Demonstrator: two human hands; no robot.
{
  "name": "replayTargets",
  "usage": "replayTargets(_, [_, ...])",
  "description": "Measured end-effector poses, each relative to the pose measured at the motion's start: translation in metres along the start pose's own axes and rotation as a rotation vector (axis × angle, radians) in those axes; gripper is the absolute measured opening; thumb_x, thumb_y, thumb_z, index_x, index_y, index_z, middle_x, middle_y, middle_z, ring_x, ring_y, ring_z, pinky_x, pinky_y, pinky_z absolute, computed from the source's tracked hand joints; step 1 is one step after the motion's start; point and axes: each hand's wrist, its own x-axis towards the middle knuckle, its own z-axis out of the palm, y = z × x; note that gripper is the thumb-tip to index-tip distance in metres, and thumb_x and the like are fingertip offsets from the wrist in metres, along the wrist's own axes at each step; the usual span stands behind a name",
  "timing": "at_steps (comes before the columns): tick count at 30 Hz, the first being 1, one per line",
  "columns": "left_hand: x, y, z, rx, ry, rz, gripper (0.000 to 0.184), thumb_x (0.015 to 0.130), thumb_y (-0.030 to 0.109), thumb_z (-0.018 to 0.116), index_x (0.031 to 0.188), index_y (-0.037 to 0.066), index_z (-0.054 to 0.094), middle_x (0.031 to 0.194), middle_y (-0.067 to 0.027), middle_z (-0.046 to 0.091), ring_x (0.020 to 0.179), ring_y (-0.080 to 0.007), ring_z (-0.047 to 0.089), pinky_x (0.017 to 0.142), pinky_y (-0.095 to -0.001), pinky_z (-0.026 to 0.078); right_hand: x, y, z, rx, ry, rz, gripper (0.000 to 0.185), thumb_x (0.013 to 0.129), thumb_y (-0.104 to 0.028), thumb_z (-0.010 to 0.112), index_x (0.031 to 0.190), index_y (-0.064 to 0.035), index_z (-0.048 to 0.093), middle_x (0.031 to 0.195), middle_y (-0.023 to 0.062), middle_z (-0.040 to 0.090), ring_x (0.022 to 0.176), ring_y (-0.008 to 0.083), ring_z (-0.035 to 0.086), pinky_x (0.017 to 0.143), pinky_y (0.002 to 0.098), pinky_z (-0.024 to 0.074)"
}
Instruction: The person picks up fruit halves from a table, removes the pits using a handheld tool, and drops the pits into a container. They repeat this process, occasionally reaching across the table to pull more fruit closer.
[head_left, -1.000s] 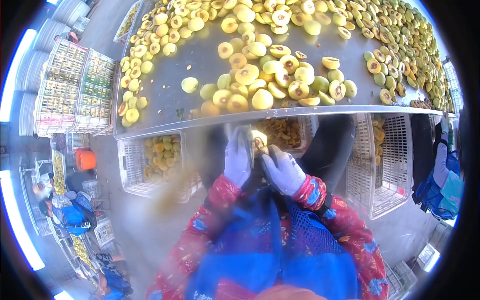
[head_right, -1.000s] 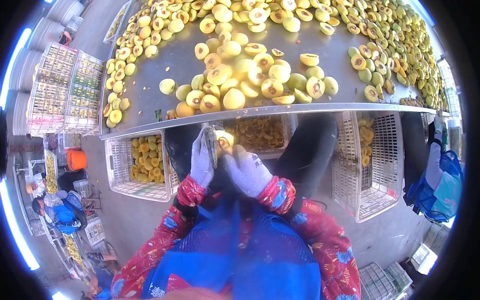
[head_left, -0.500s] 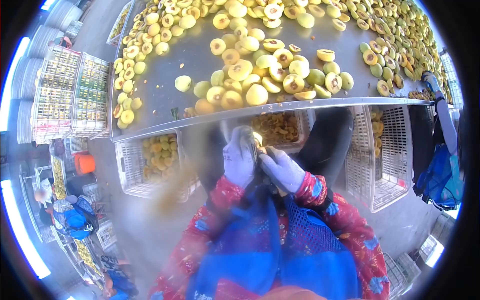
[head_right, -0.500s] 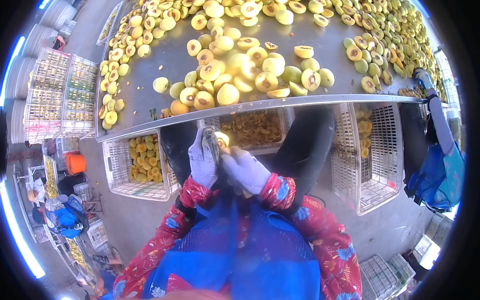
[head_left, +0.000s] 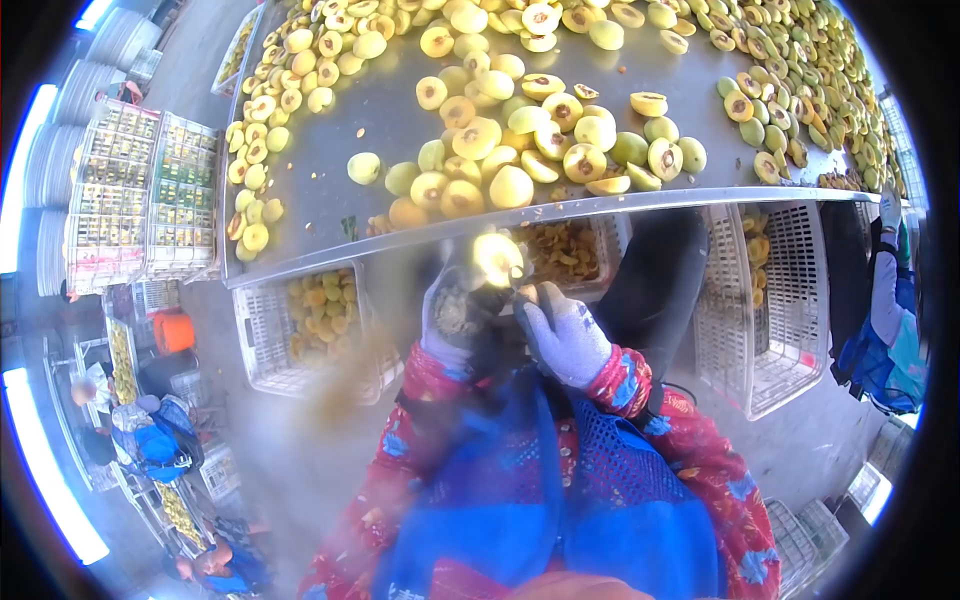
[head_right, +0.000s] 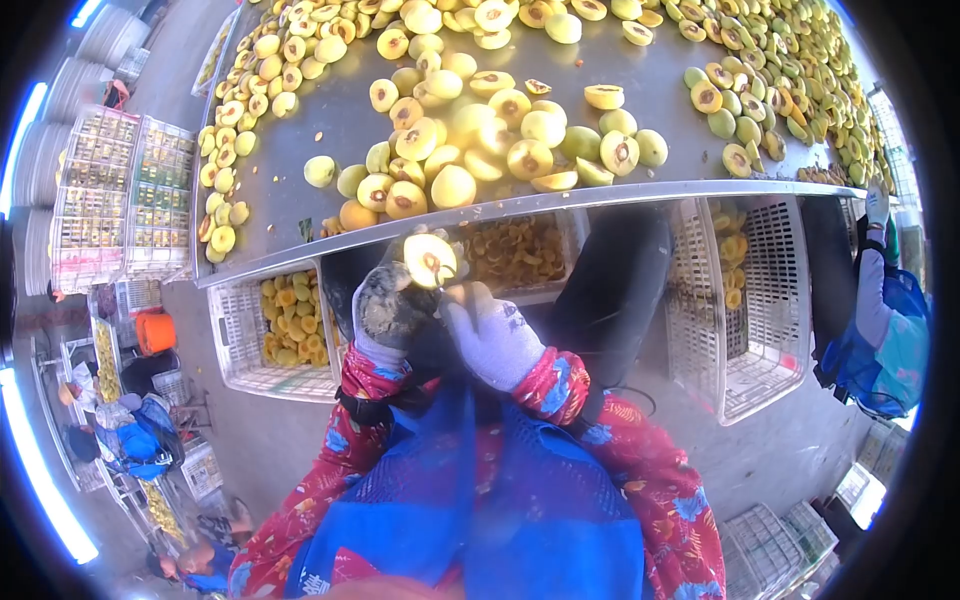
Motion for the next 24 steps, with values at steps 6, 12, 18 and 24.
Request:
replayTargets(6, [0.003, -0.004, 0.028, -1.207, 0.118, -0.373, 0.044, 0.094, 0.035, 0.055, 0.125, 0.004, 0.049, 0.118, -0.0102, 0.06, 0.106, -0.0216, 0.059, 0.091, -0.0362, 0.049, -0.002, 0.008, 0.004, -0.026, 0.024, -0.065, 0.021, 0.096, -0.018, 0.05, 0.098, 0.0024, 0.049, 0.075, 0.0267, 0.061, 0.072, 0.0433, 0.062, 0.056, 0.0493, 0.0461])
replayTargets(12, [-0.001, -0.001, 0.037, -0.561, 0.212, -0.174, 0.035, 0.099, 0.026, 0.049, 0.122, 0.0, 0.05, 0.118, -0.0134, 0.06, 0.105, -0.0192, 0.059, 0.091, -0.032, 0.049, 0.002, 0.011, 0.009, 0.062, 0.022, 0.078, 0.025, 0.098, -0.022, 0.049, 0.099, 0.0031, 0.05, 0.074, 0.0277, 0.06, 0.064, 0.0418, 0.062, 0.056, 0.0487, 0.0461])
replayTargets(18, [-0.011, -0.033, 0.059, -0.242, 0.37, 0.024, 0.036, 0.099, 0.023, 0.049, 0.125, -0.001, 0.05, 0.117, -0.0128, 0.061, 0.103, -0.0198, 0.06, 0.088, -0.0331, 0.05, 0.004, -0.004, -0.006, 0.813, -0.19, 0.473, 0.031, 0.1, -0.032, 0.044, 0.097, -0.0023, 0.053, 0.061, 0.0079, 0.054, 0.043, 0.0158, 0.052, 0.038, 0.03, 0.0413])
replayTargets(24, [0.012, -0.003, 0.044, -0.886, 0.151, -0.319, 0.041, 0.093, 0.023, 0.055, 0.126, -0.001, 0.048, 0.114, -0.0151, 0.06, 0.102, -0.0245, 0.06, 0.086, -0.0356, 0.05, 0.003, 0.028, 0.004, 0.312, -0.049, 0.212, 0.028, 0.098, -0.029, 0.047, 0.095, -0.0014, 0.051, 0.063, 0.0174, 0.058, 0.048, 0.0313, 0.057, 0.044, 0.0402, 0.0442])
